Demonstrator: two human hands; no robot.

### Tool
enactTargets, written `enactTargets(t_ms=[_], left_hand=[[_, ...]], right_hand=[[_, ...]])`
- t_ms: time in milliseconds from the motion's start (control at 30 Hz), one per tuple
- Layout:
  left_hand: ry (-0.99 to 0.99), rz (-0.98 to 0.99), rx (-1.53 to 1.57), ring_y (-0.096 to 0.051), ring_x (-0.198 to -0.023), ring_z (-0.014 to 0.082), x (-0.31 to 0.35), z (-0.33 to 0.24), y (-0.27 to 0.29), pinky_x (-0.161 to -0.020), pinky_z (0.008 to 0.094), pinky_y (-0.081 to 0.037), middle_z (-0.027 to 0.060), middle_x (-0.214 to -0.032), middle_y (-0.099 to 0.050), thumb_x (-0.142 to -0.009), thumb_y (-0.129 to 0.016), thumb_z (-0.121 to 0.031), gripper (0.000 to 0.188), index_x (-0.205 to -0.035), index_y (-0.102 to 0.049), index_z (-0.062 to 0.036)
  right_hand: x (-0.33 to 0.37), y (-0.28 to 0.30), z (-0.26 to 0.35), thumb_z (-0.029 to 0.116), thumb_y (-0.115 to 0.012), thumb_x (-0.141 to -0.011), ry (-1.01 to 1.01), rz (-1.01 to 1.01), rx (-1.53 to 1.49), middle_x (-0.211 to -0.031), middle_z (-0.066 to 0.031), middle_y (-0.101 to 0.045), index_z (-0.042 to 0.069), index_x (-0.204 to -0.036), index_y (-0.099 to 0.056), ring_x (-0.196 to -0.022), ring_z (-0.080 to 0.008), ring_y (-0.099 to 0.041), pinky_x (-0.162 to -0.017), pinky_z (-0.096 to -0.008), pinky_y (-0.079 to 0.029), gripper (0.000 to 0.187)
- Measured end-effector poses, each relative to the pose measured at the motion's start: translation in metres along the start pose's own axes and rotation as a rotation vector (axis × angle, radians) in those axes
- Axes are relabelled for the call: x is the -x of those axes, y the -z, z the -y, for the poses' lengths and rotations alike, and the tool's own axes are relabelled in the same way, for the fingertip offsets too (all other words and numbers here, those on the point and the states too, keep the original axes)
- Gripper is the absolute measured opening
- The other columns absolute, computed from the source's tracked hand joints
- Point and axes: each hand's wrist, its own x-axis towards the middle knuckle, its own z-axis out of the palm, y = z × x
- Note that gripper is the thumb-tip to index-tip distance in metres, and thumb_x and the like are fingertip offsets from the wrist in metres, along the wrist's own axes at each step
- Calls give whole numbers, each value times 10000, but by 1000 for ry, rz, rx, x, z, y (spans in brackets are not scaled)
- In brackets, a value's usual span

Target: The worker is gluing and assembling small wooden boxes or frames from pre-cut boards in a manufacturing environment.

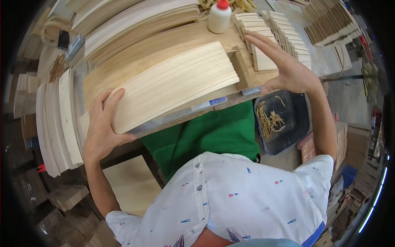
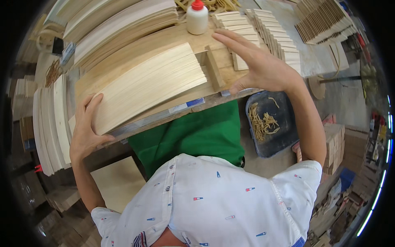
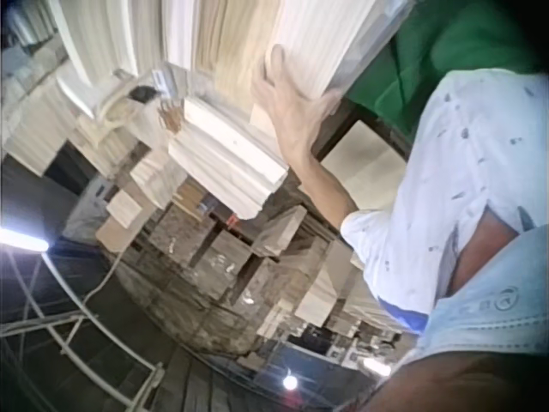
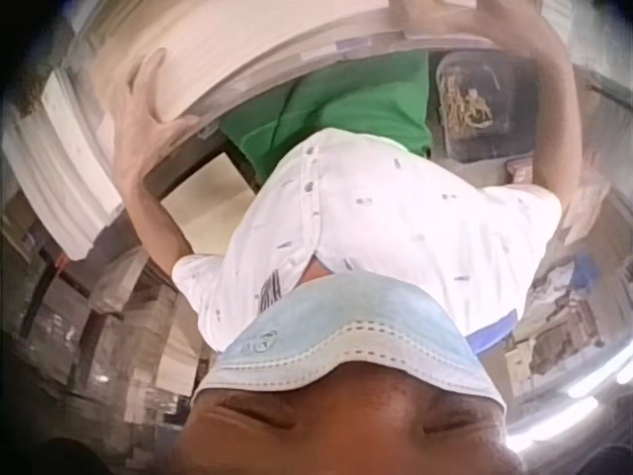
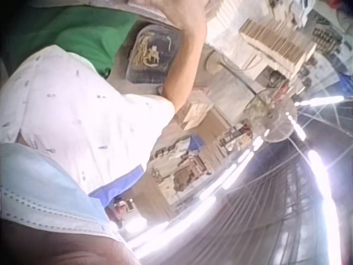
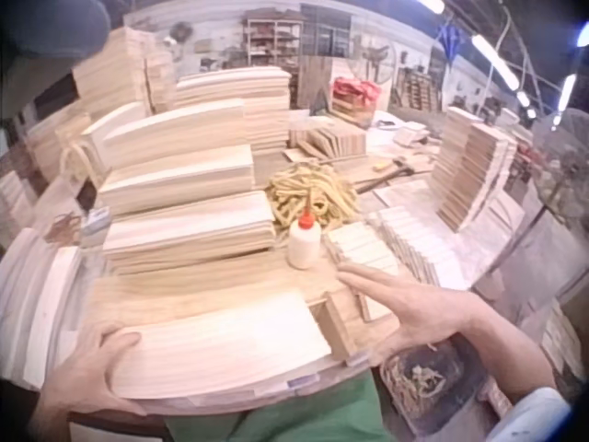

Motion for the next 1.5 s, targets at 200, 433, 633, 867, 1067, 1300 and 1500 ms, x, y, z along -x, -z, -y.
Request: enactTargets(t_ms=[200, 433, 633, 867, 1067, 1300, 1500], left_hand=[[-34, 5, -5, -350, -1288, 365, -13, -7, -8, -1090, 423, -334, 152, -1384, -368, -406, -868, -81, 1060, -1384, -465, -158], [-49, 10, -61, -346, -1305, 349, -19, -17, -13, -1109, 419, -314, 143, -1390, -368, -369, -877, -37, 1107, -1387, -453, -128], [-44, 14, -74, -342, -1314, 350, -20, -15, -17, -1113, 425, -319, 137, -1415, -358, -362, -887, -54, 1121, -1392, -451, -138], [-87, -9, -61, -357, -1290, 363, -24, -11, -20, -1091, 442, -329, 147, -1395, -375, -383, -886, -98, 1070, -1372, -480, -146], [-103, 9, -36, -358, -1279, 383, -24, -8, -21, -1085, 461, -315, 171, -1393, -372, -453, -882, -192, 1008, -1376, -478, -143], [-158, -69, -57, -277, -1366, 394, 7, 40, 19, -1119, 456, -279, 178, -1501, -274, -517, -880, -271, 1106, -1472, -332, -172], [9, 23, 149, -210, -1431, 337, 65, 98, 36, -1150, 441, -266, 135, -1567, -179, -516, -879, -176, 1152, -1498, -278, -207]], right_hand=[[-5, -19, -5, 492, -810, -502, -41, 44, -62, -1561, -127, -232, 137, -1513, -217, -1440, -316, -206, -1174, -435, -229, 1225], [-10, -24, -4, 476, -808, -494, -36, 65, -112, -1563, -103, -236, 152, -1515, -207, -1439, -316, -211, -1179, -432, -228, 1228], [-12, -27, -7, 449, -810, -505, -30, 58, -105, -1559, -89, -252, 152, -1505, -249, -1431, -312, -234, -1177, -434, -237, 1183], [-13, -29, -6, 437, -806, -498, -41, 30, -118, -1547, -84, -275, 145, -1489, -292, -1420, -308, -261, -1169, -452, -259, 1154], [-15, -29, -1, 107, -822, -567, -58, 30, -130, -1521, -105, -325, 116, -1476, -312, -1368, -311, -358, -1124, -387, -340, 1042], [-13, -39, 1, 502, -821, -526, -121, -45, -93, -1499, -128, -371, 70, -1448, -395, -1377, -294, -361, -1070, -403, -358, 1104], [-17, -44, 1, 697, -760, -427, -174, -24, -30, -1490, -118, -383, 92, -1459, -375, -1338, -293, -414, -1101, -431, -346, 1257]])
